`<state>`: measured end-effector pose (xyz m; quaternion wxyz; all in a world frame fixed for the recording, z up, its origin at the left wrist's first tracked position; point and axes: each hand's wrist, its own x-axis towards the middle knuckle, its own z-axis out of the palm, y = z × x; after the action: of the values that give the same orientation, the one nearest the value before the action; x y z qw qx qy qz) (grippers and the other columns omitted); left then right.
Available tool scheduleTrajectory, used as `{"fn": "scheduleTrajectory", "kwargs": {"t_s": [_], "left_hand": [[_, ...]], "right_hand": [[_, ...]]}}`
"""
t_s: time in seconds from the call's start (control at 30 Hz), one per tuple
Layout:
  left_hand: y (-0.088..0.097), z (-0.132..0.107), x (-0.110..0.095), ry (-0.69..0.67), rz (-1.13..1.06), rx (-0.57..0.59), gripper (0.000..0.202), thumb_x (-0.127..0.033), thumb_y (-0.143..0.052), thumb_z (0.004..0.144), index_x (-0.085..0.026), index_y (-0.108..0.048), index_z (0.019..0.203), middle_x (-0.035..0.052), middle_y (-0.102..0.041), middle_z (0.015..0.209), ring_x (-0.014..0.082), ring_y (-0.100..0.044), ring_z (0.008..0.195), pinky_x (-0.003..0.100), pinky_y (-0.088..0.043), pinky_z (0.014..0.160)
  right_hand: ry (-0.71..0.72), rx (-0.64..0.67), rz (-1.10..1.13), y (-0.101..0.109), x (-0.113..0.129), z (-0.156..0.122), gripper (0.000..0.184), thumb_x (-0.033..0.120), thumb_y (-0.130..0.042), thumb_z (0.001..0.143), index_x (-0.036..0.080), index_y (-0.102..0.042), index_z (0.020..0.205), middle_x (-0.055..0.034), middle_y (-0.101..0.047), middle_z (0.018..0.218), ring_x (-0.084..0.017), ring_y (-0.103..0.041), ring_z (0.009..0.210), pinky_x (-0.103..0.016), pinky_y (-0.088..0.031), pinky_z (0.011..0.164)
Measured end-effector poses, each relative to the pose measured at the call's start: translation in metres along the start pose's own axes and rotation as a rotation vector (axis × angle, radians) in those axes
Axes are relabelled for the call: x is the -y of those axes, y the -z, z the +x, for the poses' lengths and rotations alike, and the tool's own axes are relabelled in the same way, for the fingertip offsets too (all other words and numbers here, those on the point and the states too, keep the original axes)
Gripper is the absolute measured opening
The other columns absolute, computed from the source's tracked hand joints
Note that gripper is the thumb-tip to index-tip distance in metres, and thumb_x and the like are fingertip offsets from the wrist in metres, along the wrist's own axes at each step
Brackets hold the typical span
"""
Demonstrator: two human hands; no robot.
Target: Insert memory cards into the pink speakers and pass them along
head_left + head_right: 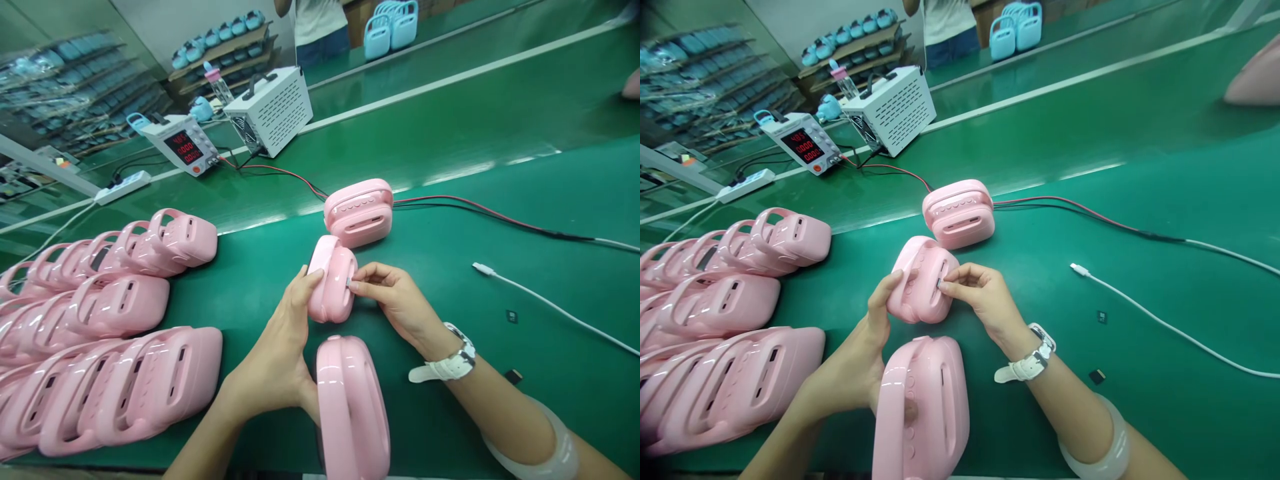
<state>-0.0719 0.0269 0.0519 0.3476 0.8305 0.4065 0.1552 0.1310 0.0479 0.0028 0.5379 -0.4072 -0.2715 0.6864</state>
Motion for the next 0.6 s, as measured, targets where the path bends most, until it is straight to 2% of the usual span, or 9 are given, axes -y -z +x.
{"fn": "scheduleTrajectory", "kwargs": {"t_s": [0.23,0.37,0.6], "left_hand": [[-0.001,0.001,0.002,-0.023,-0.014,-0.002,0.142,-0.064,-0.086,0.043,-0.039,0.005,0.149,0.0157,-0.009,0.157,0.0517,-0.011,0.144,0.073,-0.017,0.111],[-0.003,0.001,0.003,-0.036,-0.011,-0.011,0.145,-0.061,-0.089,0.042,-0.038,0.005,0.149,0.0153,-0.01,0.157,0.0516,-0.011,0.144,0.072,-0.018,0.112],[-0.001,0.006,0.003,-0.11,0.008,0.021,0.141,-0.06,-0.087,0.048,-0.036,0.009,0.149,0.0161,-0.011,0.157,0.0479,-0.014,0.144,0.07,-0.016,0.114]], "right_hand": [[-0.042,-0.014,-0.013,-0.001,0.005,0.002,0.024,0.024,-0.09,0.048,0.019,-0.069,0.058,0.0033,-0.067,0.062,-0.011,-0.059,0.063,-0.026,-0.048,0.07],[-0.072,0.002,-0.105,-0.002,0.016,0.007,0.03,0.024,-0.092,0.039,0.018,-0.064,0.049,0.0037,-0.063,0.054,-0.011,-0.056,0.056,-0.027,-0.046,0.064],[-0.118,0.02,-0.334,-0.003,0.034,0.012,0.037,0.029,-0.093,0.033,0.015,-0.062,0.047,0.0038,-0.06,0.051,-0.009,-0.052,0.052,-0.025,-0.042,0.057]]}}
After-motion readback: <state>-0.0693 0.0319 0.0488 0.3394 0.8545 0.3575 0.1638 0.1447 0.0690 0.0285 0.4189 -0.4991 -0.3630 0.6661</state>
